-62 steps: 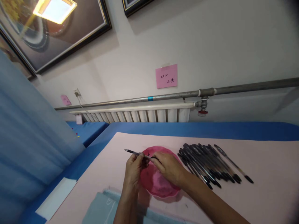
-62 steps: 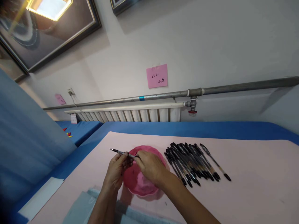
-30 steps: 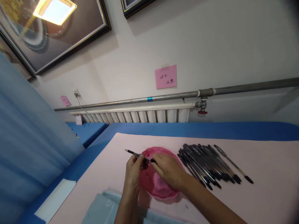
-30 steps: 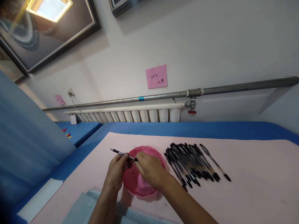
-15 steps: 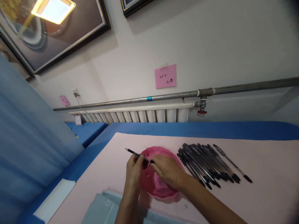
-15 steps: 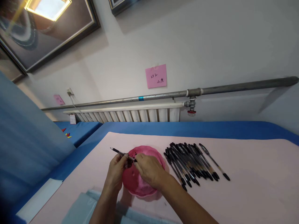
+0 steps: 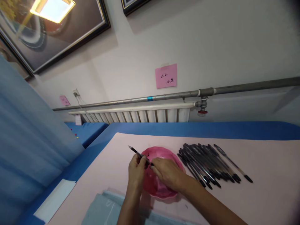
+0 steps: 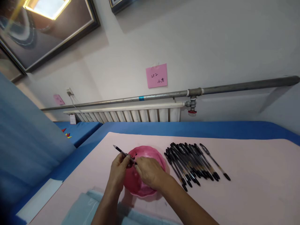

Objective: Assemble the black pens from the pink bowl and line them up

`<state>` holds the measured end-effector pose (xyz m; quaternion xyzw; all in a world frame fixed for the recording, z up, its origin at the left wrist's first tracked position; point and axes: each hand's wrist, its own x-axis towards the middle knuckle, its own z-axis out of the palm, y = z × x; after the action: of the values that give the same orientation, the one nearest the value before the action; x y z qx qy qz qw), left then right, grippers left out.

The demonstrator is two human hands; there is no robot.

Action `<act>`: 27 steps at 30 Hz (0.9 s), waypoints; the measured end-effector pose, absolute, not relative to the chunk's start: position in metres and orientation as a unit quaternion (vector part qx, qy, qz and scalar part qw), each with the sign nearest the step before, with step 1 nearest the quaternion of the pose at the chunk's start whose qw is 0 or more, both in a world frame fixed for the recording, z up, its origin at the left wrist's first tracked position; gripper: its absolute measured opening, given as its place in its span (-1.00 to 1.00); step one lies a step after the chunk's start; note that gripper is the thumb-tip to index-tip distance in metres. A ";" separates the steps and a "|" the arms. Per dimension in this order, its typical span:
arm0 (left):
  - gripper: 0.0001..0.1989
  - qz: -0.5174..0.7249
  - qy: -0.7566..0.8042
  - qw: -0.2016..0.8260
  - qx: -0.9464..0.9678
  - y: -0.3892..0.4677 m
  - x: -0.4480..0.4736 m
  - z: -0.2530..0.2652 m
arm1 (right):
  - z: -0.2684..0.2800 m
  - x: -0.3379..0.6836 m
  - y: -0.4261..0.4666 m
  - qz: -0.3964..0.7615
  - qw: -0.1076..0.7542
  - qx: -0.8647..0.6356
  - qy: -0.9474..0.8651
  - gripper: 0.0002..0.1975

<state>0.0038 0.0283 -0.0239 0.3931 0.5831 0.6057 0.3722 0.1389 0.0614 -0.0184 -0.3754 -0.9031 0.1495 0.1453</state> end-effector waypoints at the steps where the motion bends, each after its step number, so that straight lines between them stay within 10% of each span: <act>1: -0.80 0.607 0.578 0.385 0.386 0.028 0.004 -0.024 | -0.018 0.139 0.062 0.147 0.149 -0.375 -0.903 -0.79; 20: -0.67 0.645 0.537 0.478 0.261 0.027 0.013 -0.013 | -0.025 0.153 0.063 0.108 0.109 -0.433 -0.888 -0.85; 27: -0.78 0.597 0.534 0.494 0.339 0.025 0.015 -0.010 | -0.014 0.159 0.079 0.141 0.246 -0.418 -0.863 -0.76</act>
<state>0.0153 0.0247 -0.0097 0.3387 0.5337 0.5974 0.4935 0.1589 0.0795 -0.0135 -0.4177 -0.8634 0.1407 0.2455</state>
